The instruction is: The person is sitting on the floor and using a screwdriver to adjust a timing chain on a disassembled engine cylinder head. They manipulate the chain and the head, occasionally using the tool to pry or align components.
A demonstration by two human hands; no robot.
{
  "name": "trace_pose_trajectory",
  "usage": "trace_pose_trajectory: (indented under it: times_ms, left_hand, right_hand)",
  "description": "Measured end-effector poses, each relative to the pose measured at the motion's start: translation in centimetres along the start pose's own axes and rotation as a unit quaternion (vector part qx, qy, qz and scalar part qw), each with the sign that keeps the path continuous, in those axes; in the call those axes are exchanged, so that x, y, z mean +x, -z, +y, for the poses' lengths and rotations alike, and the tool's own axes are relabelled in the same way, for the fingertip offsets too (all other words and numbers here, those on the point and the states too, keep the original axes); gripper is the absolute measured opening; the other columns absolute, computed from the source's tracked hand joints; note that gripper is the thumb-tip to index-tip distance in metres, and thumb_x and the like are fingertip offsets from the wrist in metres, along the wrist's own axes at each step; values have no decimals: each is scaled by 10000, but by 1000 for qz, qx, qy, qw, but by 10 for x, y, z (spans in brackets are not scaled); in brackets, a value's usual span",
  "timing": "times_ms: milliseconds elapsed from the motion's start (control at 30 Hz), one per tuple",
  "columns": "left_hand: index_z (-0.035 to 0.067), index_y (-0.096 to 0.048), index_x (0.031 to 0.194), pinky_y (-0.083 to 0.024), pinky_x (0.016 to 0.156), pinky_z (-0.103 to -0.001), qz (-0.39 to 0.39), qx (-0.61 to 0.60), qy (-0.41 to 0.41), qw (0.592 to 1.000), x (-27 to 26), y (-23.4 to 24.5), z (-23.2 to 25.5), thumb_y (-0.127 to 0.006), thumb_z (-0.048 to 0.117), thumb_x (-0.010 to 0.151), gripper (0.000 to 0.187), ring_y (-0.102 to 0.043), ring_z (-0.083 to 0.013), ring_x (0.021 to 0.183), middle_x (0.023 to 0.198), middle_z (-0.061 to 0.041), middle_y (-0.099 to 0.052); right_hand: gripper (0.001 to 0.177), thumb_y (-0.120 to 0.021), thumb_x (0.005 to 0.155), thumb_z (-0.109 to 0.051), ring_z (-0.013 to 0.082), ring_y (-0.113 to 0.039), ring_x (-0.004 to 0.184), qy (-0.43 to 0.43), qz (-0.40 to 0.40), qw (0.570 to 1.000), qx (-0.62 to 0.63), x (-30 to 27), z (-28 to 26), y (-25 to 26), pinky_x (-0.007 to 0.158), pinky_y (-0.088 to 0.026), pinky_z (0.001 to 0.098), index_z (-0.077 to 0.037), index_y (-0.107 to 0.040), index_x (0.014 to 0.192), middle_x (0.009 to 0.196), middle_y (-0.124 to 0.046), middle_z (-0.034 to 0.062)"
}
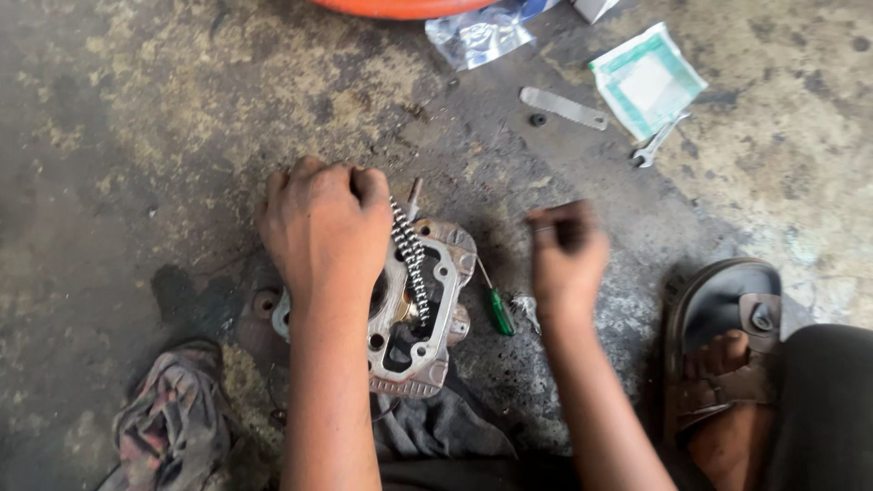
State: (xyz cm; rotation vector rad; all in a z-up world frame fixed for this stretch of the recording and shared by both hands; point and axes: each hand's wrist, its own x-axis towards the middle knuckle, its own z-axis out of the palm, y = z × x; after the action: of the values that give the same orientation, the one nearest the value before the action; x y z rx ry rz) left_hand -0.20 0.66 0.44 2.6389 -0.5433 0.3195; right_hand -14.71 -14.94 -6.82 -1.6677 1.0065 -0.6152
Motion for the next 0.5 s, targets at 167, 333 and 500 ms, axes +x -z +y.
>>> trace_pose_trajectory:
  times_ms: [167,333,500]
  left_hand:
    - [37,-775,753,-496,873,-567,30,-1,-8,1000,1,-1,0,-614,222,883,277,-643,-412,898,917,-165,-725]
    - [45,-776,765,-503,946,-552,31,-6,-14,999,-4,-5,-4,-613,218,899,273,-644,-406,876,923,-162,-723]
    - [33,-774,770,-505,833,-548,15,4,-1,1000,3,-3,2,-613,229,896,283,-645,-397,901,927,-155,-724]
  right_hand:
    - [38,-667,1049,-96,98,-499,789,3,5,975,224,-3,-23,36,677,-392,226,-85,-659,1085,909,-594,9]
    - [171,-679,918,-83,97,-651,905,-151,-118,965,180,-24,-29,18,749,-456,230,-84,-712,1085,979,-719,0]
    - [177,-691,881,-51,100,-605,841,-265,-165,905,290,-26,-35,12,753,-468,249,-69,-725,1054,962,-720,6]
